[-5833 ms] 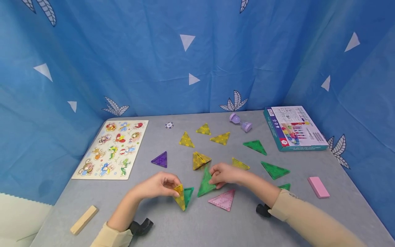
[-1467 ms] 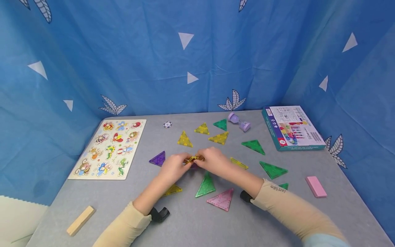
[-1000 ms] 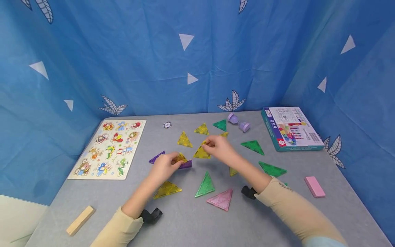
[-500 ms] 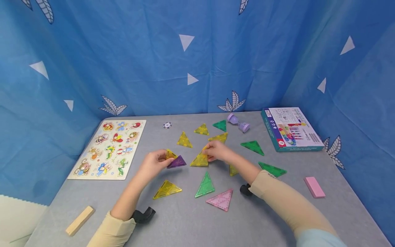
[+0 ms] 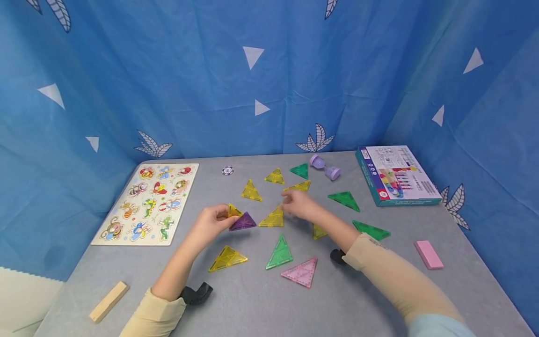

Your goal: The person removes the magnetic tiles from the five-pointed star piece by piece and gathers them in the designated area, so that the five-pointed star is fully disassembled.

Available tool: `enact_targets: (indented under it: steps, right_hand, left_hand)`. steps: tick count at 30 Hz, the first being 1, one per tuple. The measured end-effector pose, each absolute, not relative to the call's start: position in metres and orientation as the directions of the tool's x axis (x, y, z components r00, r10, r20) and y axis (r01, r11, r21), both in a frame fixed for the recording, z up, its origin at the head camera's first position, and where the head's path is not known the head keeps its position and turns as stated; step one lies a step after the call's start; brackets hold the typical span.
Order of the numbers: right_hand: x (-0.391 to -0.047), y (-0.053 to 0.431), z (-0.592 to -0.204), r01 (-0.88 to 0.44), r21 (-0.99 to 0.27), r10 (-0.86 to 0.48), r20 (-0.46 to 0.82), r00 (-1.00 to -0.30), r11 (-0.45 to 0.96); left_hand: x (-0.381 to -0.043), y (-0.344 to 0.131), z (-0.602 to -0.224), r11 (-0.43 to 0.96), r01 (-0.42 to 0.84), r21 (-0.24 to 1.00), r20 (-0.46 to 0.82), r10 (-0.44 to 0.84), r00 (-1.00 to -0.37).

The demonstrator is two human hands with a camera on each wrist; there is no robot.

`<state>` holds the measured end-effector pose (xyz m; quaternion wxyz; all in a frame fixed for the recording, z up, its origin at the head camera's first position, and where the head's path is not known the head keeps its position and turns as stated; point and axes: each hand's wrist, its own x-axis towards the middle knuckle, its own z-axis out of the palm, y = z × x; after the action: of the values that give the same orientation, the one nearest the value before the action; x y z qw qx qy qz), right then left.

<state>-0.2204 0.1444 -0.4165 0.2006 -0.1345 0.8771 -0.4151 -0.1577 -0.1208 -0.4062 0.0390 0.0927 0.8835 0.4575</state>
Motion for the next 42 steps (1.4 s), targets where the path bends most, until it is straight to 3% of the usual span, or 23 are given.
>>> enact_targets:
  steps: [7,15,22,26,33,38,42]
  right_hand:
    - [-0.185,0.132,-0.405,-0.267,-0.815,-0.520,-0.049,-0.853,0.514]
    - [-0.157,0.120,-0.404,-0.289,-0.808,-0.555,-0.056,-0.830,0.514]
    - [-0.149,0.125,-0.407,-0.306,-0.808,-0.563,-0.037,-0.826,0.503]
    - [-0.146,0.133,-0.404,-0.272,-0.836,-0.527,-0.023,-0.850,0.475]
    - [-0.145,0.169,-0.383,-0.195,-0.875,-0.405,-0.001,-0.914,0.443]
    - [-0.142,0.206,-0.377,-0.111,-0.874,-0.347,-0.068,-0.936,0.473]
    - [-0.137,0.236,-0.386,-0.054,-0.867,-0.366,-0.152,-0.918,0.495]
  left_hand:
    - [-0.156,-0.117,-0.410,0.449,0.085,0.889,-0.030,0.243,-0.970]
    - [-0.147,-0.107,-0.419,0.398,0.105,0.911,-0.059,0.379,-0.923]
    - [-0.146,-0.108,-0.422,0.378,0.124,0.917,-0.032,0.381,-0.924]
    - [-0.152,-0.114,-0.419,0.390,0.118,0.913,-0.035,0.364,-0.931]
    - [-0.172,-0.135,-0.411,0.304,-0.040,0.952,-0.119,0.245,-0.962]
    - [-0.202,-0.155,-0.402,0.149,-0.116,0.982,-0.139,0.155,-0.978]
    - [-0.230,-0.169,-0.404,0.117,-0.186,0.976,-0.198,0.102,-0.975]
